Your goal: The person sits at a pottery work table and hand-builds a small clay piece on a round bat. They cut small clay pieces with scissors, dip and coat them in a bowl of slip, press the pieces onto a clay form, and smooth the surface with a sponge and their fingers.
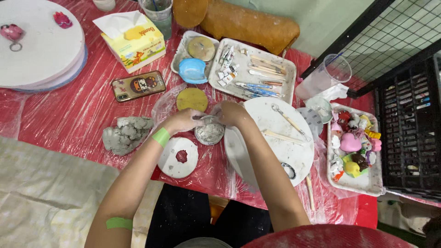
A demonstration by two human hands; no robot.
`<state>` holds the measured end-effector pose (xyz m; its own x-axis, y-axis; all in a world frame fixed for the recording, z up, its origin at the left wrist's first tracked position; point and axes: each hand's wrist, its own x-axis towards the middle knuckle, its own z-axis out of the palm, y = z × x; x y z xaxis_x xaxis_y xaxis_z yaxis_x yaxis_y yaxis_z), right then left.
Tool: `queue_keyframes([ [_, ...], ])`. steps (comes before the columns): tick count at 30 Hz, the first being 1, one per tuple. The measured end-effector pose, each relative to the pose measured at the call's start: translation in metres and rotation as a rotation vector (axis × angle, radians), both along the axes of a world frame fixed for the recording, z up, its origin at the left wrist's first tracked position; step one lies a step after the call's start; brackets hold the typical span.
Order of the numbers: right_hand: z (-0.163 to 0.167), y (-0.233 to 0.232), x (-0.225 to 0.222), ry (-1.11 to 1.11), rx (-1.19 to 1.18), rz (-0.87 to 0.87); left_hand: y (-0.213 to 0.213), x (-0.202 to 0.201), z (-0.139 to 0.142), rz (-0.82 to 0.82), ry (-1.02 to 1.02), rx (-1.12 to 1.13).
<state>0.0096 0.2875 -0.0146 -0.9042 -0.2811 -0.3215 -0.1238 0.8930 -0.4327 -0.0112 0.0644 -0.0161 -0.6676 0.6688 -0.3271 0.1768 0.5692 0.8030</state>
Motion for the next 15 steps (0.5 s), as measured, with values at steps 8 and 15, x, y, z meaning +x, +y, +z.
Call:
queue_keyframes([
  [8,-0.004,-0.033,0.008,0.104,0.306,-0.168,0.005,0.011,0.001,0.113,0.129,-0.047],
  [15,-0.011,-0.044,0.016,0.292,0.342,-0.221,-0.001,0.017,-0.005,0.093,0.141,0.005],
])
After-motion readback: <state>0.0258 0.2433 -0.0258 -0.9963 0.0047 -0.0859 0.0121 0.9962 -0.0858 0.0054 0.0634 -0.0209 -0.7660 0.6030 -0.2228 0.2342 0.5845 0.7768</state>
